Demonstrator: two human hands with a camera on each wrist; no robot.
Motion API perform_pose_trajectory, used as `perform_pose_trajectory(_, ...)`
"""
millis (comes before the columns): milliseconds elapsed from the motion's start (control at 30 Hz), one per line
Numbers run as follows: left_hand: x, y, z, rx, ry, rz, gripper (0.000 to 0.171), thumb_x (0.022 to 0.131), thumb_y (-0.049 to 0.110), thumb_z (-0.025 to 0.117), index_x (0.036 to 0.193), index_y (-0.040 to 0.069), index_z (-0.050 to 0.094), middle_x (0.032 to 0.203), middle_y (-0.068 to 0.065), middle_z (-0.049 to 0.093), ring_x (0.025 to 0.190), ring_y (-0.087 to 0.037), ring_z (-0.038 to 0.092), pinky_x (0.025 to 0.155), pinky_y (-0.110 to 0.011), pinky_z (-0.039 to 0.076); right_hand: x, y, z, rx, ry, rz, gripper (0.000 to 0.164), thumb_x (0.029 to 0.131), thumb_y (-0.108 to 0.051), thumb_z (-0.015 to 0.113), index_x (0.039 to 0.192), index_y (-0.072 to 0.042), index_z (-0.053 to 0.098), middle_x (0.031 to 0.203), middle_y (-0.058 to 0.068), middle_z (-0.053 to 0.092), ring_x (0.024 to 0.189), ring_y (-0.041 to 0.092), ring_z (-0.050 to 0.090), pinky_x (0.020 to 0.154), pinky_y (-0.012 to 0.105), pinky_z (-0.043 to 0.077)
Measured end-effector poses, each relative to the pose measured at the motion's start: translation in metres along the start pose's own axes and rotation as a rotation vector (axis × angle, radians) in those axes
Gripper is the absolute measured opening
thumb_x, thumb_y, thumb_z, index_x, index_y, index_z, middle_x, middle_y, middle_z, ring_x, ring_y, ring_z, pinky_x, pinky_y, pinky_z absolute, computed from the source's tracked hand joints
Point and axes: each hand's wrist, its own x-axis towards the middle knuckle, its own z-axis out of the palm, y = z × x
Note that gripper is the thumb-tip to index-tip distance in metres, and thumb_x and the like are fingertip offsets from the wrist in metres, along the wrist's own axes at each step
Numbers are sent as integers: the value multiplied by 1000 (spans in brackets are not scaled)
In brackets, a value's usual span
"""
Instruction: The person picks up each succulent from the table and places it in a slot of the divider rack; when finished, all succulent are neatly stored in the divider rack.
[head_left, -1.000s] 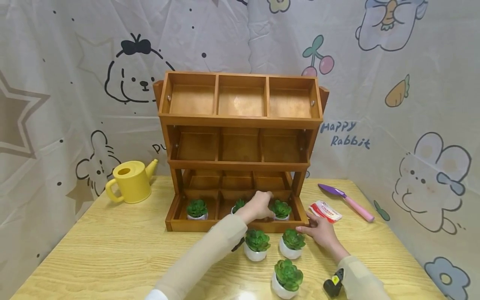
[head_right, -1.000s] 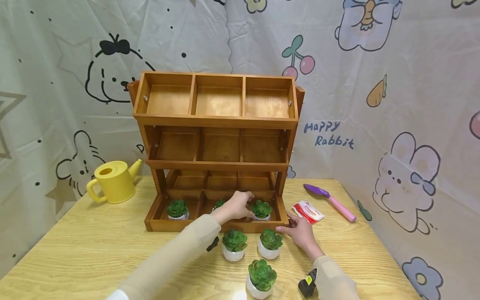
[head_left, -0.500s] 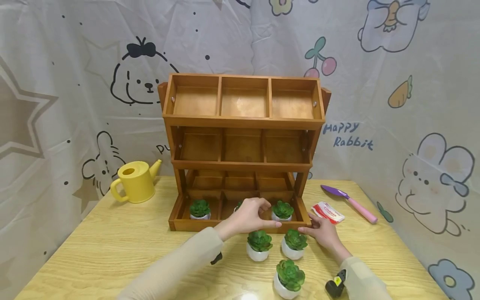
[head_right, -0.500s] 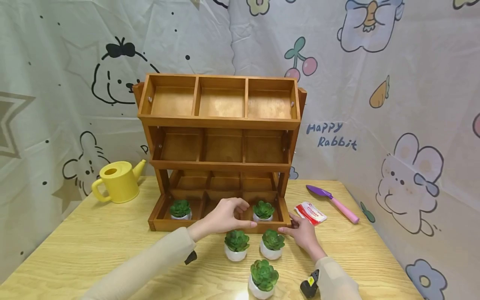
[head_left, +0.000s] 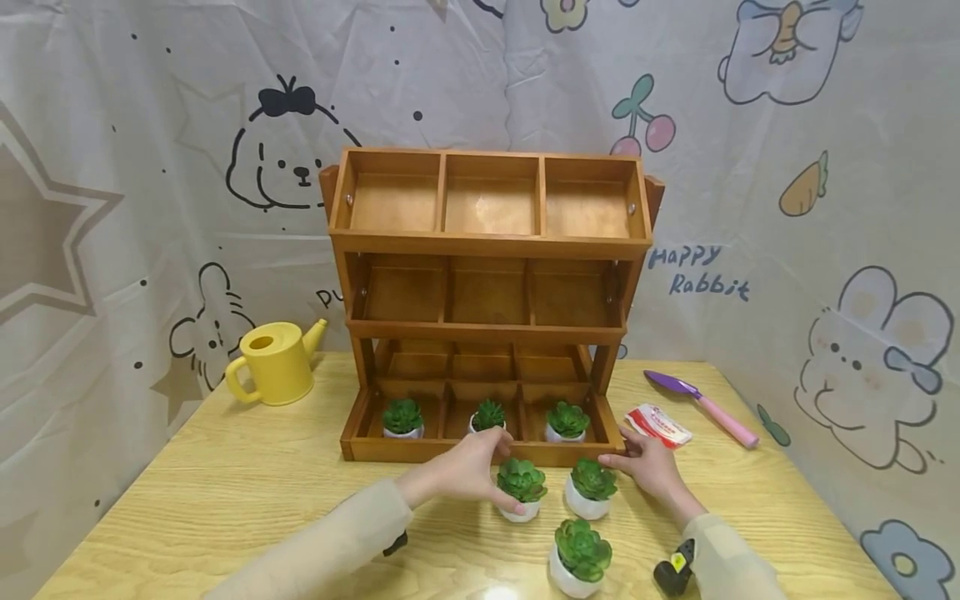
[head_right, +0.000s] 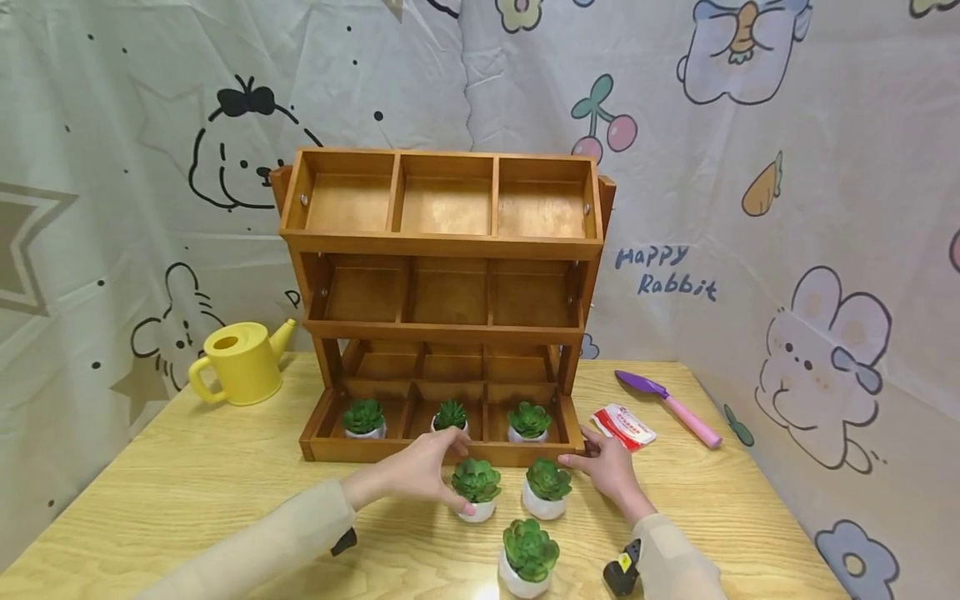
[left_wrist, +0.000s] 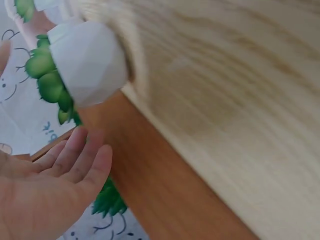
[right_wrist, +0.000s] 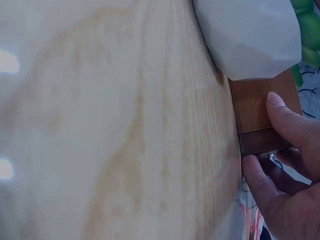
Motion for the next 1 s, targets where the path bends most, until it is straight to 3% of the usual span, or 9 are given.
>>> perform_pose_trajectory(333, 5, -20, 17, -8, 47, 81, 73, 56, 29, 94, 113, 3, 56, 104, -6, 65, 92, -11, 60, 80, -20, 50, 0, 0, 1, 3, -3, 4, 77, 82, -33, 75, 137, 11, 43, 136, 31, 46, 121, 46, 51, 96, 52, 46)
perform_pose_trajectory(567, 9, -19, 18, -33, 28, 110, 71, 55, 26, 94, 113, 4, 58, 103, -3, 66, 93, -9, 60, 83, -21, 49, 0, 1, 0, -5, -1, 22, 79, 82, -36, 75, 138, 10, 43, 135, 32, 47, 120, 46, 52, 96, 52, 46)
perform_pose_trajectory(1000, 11, -17, 24, -11, 15, 95, 67, 54, 27, 95, 109, 10, 60, 104, 2, 67, 95, -5, 61, 86, -20, 48, -1, -2, 0, -10, -7, 35, 79, 82, -34, 75, 138, 11, 42, 135, 33, 47, 119, 46, 52, 95, 52, 46)
